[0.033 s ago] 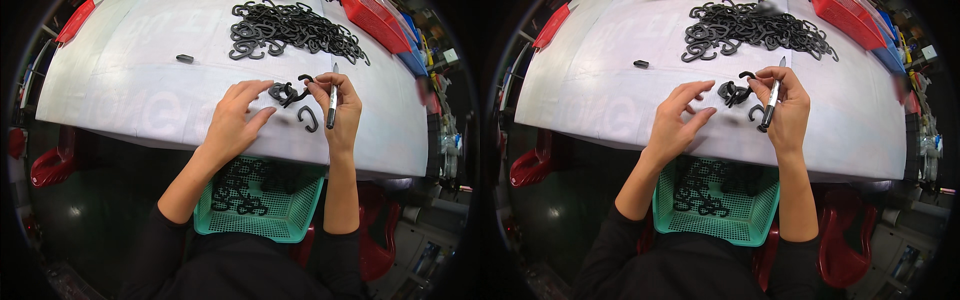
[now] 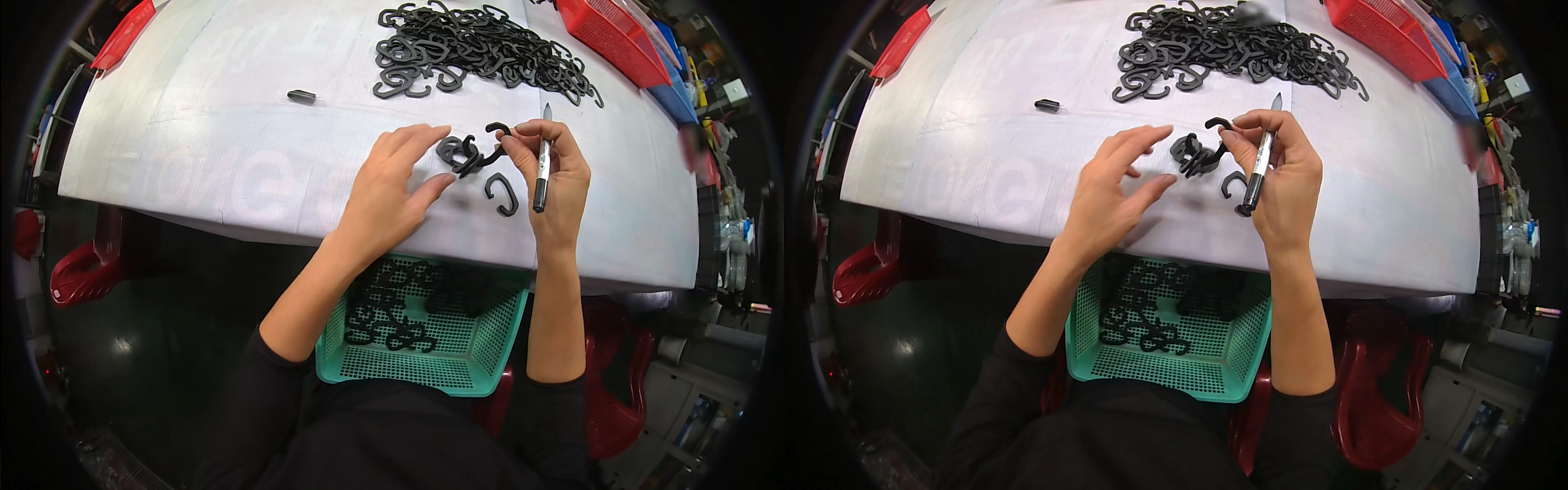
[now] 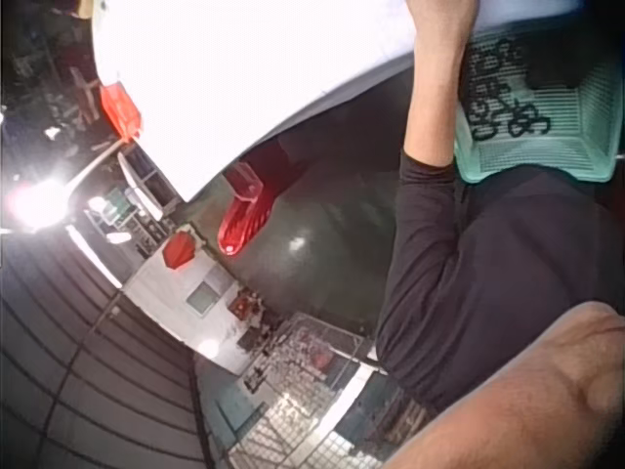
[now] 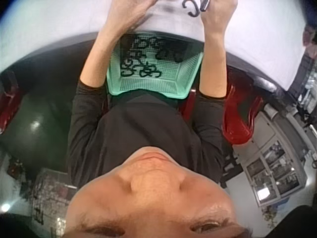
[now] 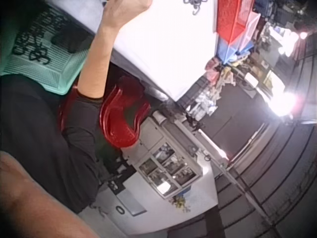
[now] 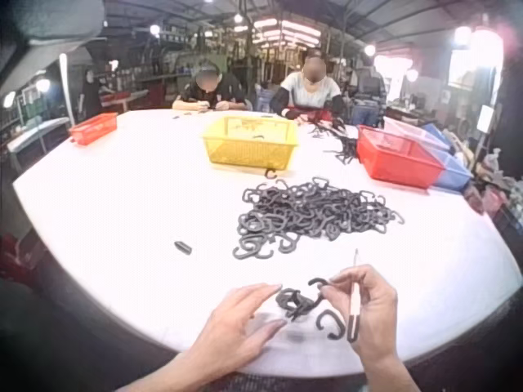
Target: The person picks up small black C-shaped hooks from a green basket and marks each one with a black marker. They handle the hooks one at a time, rotating them to apply ink, then place them on the table. Other workers are visible in the background sorting similar items.
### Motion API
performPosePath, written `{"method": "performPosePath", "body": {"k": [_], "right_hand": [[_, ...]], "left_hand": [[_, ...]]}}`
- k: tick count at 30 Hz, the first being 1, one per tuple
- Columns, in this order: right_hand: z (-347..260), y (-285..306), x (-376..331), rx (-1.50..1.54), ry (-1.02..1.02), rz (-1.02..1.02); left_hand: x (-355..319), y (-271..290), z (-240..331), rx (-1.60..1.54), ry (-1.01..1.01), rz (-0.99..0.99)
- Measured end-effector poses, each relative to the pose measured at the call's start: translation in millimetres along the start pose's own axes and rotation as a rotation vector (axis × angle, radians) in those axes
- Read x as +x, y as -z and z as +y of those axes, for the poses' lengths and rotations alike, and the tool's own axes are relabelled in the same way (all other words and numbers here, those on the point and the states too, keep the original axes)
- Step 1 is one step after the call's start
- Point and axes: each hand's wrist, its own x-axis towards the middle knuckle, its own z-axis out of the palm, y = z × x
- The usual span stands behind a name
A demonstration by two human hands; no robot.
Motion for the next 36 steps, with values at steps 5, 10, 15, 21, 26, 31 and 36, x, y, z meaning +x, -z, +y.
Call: {"method": "performPosePath", "body": {"k": [5, 10, 15, 21, 26, 31, 36], "right_hand": [[0, 3, 7, 0.068, 0.106, 0.028], [-3, 10, 21, -0.379, 0.102, -0.242], [-2, 23, 42, -0.563, 0.095, -0.211], [3, 24, 46, -0.574, 0.004, -0.223], [0, 16, 34, -0.212, -0.068, -0.1], [-24, -13, -3, -0.083, -0.097, -0.052], [-18, -31, -28, 0.15, -0.116, -0.072]], "left_hand": [[23, -15, -9, 0.019, 0.016, -0.133], [41, -19, -20, 0.254, -0.132, 0.123], [36, -13, -14, 0.293, -0.049, 0.073], [20, -17, -9, 0.215, -0.099, 0.09], [14, -24, 11, 0.21, -0.181, 0.129], [3, -31, 19, 0.358, -0.301, 0.232], [-12, -18, 6, 0.307, -0.183, 0.24]]}}
